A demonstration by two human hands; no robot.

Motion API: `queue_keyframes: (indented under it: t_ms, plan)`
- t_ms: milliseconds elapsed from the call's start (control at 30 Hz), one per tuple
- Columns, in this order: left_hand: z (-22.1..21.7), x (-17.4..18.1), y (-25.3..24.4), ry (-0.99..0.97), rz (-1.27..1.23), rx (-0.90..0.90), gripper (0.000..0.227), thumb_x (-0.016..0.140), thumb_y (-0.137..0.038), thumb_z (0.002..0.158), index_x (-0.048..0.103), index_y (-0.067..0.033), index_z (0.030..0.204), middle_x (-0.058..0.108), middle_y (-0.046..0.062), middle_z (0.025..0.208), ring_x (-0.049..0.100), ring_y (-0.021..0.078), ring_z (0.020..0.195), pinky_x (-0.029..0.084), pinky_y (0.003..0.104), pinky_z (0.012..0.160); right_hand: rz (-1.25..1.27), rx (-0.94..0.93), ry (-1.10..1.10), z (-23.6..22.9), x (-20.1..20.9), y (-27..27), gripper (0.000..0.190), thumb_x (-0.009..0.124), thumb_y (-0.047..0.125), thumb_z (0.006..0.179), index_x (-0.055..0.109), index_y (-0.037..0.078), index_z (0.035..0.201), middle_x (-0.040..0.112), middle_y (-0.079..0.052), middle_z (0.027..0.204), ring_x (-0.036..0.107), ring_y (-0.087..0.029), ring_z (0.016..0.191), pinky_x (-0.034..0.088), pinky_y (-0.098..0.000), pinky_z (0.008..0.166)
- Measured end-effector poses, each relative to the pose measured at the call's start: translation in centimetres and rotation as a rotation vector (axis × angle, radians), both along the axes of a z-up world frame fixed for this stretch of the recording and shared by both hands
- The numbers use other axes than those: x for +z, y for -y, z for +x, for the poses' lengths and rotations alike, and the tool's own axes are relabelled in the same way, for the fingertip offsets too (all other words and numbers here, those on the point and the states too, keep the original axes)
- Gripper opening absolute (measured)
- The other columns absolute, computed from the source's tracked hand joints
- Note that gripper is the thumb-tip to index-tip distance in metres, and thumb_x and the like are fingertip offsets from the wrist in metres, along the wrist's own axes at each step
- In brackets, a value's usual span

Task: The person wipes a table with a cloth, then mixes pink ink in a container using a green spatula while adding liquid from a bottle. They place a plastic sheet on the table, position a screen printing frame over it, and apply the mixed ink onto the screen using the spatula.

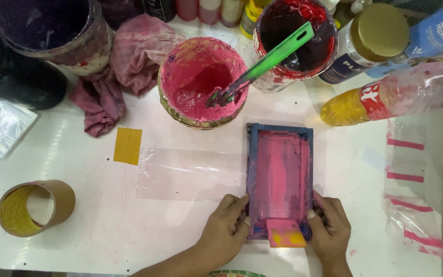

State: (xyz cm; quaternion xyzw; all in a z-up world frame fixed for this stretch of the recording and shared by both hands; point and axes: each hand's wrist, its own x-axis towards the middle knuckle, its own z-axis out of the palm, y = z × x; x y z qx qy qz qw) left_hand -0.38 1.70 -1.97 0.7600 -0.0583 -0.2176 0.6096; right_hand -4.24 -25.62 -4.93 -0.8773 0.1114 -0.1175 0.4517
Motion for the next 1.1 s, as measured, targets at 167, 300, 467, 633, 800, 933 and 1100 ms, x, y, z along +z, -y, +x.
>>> queue_keyframes:
  t_ms: [167, 300, 467, 633, 800, 933, 1100]
  plan:
    - [-0.1, -0.2, 0.1, 0.047, -0.012, 0.016, 0.051, 0.056, -0.010, 0.097, 0.050, 0.0045, 0.145, 0.053, 0.007, 0.110, 0.064, 0.0178, 0.085, 0.060, 0.027, 0.080, 0.027, -0.030, -0.036, -0.2, -0.1, 0.0, 0.043, 0.066, 0.005, 0.091, 0.068, 0.000, 0.133, 0.059, -0.009, 0.103, 0.057, -0.015, 0.082, 0.047, -0.0244, 0.069]
    - [0.0, 0.0, 0.2, 0.087, 0.018, 0.020, 0.050, 0.057, -0.011, 0.097, 0.051, 0.0030, 0.145, 0.052, 0.008, 0.106, 0.062, 0.0197, 0.086, 0.060, 0.030, 0.079, 0.013, -0.036, -0.038, 0.0, 0.4, -0.3, 0.040, 0.063, 0.007, 0.093, 0.068, 0.000, 0.132, 0.061, -0.009, 0.103, 0.055, -0.014, 0.077, 0.044, -0.0241, 0.066]
    - [0.3, 0.4, 0.4, 0.064, 0.022, 0.029, 0.049, 0.059, -0.009, 0.097, 0.052, 0.0022, 0.144, 0.054, 0.009, 0.105, 0.064, 0.0208, 0.089, 0.062, 0.031, 0.088, 0.015, -0.060, -0.008, 0.2, 0.3, -0.8, 0.037, 0.067, 0.002, 0.092, 0.070, -0.002, 0.129, 0.061, -0.008, 0.100, 0.056, -0.012, 0.075, 0.043, -0.0225, 0.063]
    - [1.0, 1.3, 0.3, -0.100, 0.063, 0.013, 0.048, 0.059, -0.014, 0.098, 0.052, -0.0002, 0.144, 0.057, 0.007, 0.111, 0.066, 0.0205, 0.097, 0.060, 0.030, 0.096, 0.019, -0.105, -0.121, 0.4, 0.6, -0.4, 0.040, 0.069, 0.003, 0.089, 0.072, 0.002, 0.129, 0.062, -0.006, 0.103, 0.061, -0.014, 0.085, 0.050, -0.0233, 0.071]
    - [2.3, 2.9, -0.1, -0.194, 0.151, -0.069, 0.063, 0.062, -0.014, 0.094, 0.045, -0.0183, 0.154, 0.054, 0.003, 0.101, 0.061, 0.0163, 0.070, 0.057, 0.032, 0.077, 0.011, -0.005, -0.129, 0.8, 1.5, -0.2, 0.046, 0.068, 0.004, 0.090, 0.068, 0.005, 0.136, 0.062, -0.007, 0.102, 0.061, -0.015, 0.082, 0.051, -0.0244, 0.067]
    - [3.2, 3.3, -1.0, -0.344, 0.162, -0.043, 0.074, 0.069, -0.018, 0.090, 0.041, -0.0244, 0.158, 0.061, 0.000, 0.101, 0.056, 0.0127, 0.075, 0.053, 0.026, 0.075, 0.047, -0.030, -0.167, 1.0, 1.5, -0.4, 0.047, 0.070, 0.001, 0.088, 0.070, 0.006, 0.134, 0.061, -0.007, 0.099, 0.060, -0.015, 0.084, 0.052, -0.0245, 0.072]
    - [3.5, 1.3, -3.6, 0.770, 0.471, 0.074, 0.030, 0.064, -0.004, 0.091, 0.066, -0.0035, 0.121, 0.061, 0.012, 0.095, 0.053, 0.0289, 0.077, 0.048, 0.040, 0.061, -0.032, -0.052, -0.081, 0.8, 1.3, -1.1, 0.045, 0.066, -0.004, 0.089, 0.070, 0.006, 0.133, 0.060, -0.007, 0.099, 0.059, -0.013, 0.079, 0.051, -0.0230, 0.068]
